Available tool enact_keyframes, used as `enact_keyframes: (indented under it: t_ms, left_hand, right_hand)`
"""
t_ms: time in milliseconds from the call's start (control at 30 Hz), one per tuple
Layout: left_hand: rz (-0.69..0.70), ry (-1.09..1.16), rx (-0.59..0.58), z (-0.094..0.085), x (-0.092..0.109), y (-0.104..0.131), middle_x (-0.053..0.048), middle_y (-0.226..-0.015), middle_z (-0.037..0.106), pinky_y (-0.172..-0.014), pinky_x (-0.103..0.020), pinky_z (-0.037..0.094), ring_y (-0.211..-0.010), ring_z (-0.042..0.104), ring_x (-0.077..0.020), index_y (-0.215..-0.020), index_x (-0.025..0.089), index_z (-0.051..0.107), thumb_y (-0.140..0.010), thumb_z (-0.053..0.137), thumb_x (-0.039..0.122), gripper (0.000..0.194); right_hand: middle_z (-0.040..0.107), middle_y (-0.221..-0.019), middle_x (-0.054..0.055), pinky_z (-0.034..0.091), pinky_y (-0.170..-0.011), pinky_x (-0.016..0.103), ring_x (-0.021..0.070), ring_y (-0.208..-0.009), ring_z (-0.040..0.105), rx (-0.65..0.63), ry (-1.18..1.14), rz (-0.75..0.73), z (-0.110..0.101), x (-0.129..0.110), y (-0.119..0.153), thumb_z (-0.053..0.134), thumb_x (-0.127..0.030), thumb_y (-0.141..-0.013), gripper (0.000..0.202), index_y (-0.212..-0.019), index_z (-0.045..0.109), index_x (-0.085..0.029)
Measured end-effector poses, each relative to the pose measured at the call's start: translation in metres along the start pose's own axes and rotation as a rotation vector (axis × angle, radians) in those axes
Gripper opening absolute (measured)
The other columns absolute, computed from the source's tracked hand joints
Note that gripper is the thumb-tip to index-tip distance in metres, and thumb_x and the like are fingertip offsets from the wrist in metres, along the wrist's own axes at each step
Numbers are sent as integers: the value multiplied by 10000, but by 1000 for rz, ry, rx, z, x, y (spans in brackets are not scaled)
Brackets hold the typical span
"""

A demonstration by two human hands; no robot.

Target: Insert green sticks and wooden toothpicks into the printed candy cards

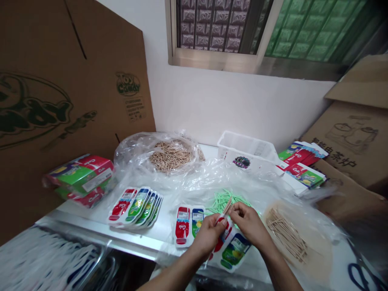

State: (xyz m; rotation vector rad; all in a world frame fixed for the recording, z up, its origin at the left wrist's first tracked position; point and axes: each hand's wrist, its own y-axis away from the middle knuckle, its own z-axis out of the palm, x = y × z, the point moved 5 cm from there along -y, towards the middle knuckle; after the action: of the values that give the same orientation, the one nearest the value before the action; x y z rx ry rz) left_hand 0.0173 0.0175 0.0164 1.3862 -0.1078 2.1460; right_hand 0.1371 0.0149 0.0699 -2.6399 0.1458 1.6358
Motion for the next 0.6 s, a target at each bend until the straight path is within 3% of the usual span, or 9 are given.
enact_keyframes:
  t_ms: [167,300,600]
  left_hand:
    - [2,120,-15,2,-1,0,-1,-574,562,-532,-227,401,-510,511,-114,-743,117,602,-649,703,464,373]
    - [-1,155,-26,3,-3,0,-11,-577,573,-548,-234,408,-518,519,-118,-728,116,607,-646,710,464,373]
    - [11,31,-69,0,1,2,-26,-630,588,-559,-226,402,-531,502,-103,-729,112,603,-670,687,491,393]
  right_hand:
    - [498,-671,-44,394,-598,241,134,-620,495,59,-11,-19,1,5,1,521,-286,-760,91,-770,470,-211]
    - [534,-703,-22,416,-604,253,147,-639,526,0,-141,7,5,3,2,510,-358,-799,199,-914,504,-196]
    - [562,-655,-20,391,-606,242,140,-615,508,-46,-46,-37,1,-3,0,521,-421,-793,256,-722,572,-181]
